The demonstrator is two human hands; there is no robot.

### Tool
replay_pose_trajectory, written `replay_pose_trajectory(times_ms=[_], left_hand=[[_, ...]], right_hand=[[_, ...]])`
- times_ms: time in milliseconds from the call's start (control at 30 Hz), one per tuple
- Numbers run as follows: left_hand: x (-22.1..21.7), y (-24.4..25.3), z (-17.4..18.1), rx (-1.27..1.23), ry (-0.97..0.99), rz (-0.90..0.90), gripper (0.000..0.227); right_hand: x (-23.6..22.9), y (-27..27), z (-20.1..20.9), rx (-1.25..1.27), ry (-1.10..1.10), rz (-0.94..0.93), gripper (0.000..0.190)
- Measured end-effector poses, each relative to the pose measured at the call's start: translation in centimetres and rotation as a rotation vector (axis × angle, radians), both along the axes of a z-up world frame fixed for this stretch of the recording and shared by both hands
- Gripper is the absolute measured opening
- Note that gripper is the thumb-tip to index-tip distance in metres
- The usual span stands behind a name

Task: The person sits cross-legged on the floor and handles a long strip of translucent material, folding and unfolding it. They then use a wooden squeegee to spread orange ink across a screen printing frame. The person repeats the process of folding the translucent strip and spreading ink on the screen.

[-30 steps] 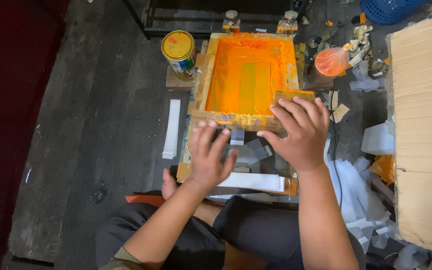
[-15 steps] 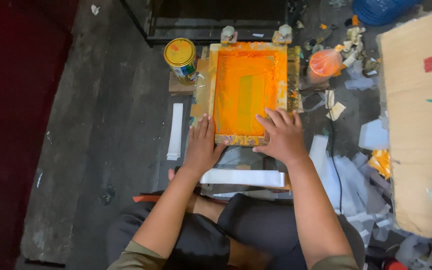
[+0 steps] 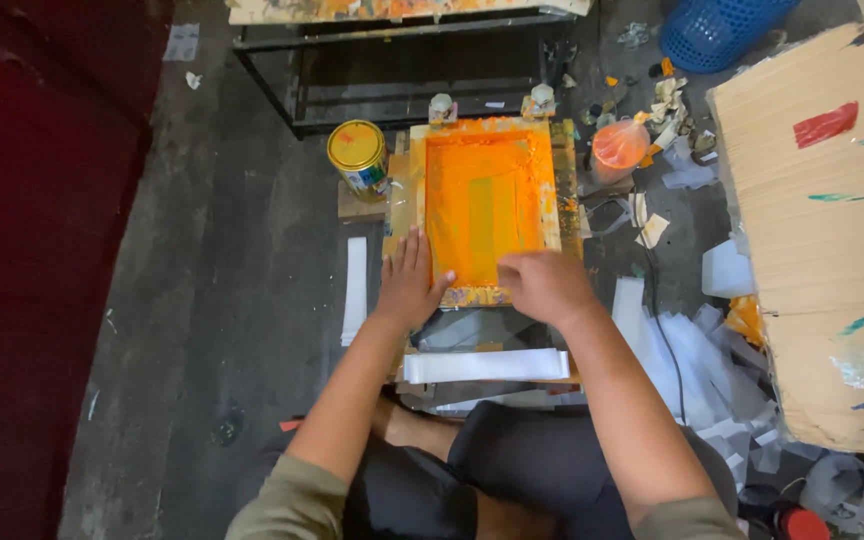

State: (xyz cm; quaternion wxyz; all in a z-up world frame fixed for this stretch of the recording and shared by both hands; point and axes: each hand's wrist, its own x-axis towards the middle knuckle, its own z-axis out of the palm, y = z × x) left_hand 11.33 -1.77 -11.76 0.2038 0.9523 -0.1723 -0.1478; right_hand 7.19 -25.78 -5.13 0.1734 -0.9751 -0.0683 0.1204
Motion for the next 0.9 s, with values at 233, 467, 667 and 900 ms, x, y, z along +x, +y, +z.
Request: replay_pose_trajectory(times_ms=[233,467,667,900], left_hand=[[7.8,-1.8,-1.0,0.138,-0.048,-0.022,0.083],[10.3,-2.2,0.8,-0.026,0.013,0.058,0.082],[9.7,-2.2,0.5,-0.014,0.016,0.072,0.082],[6.7,-1.9,0.7,0.12,0.029,0.03,0.085]], right_hand=[[11.5,2.1,-6.6,-0.107,-0.255,0.092,0.053],[15.3,3.0,-11.3,-0.237,-0.282,0.053,0.083],[14.6,3.2,-10.7,-0.202,-0.225,0.047,0.083],[12.3,3.0,-8.8,-0.201,-0.097,0.065,0.081]])
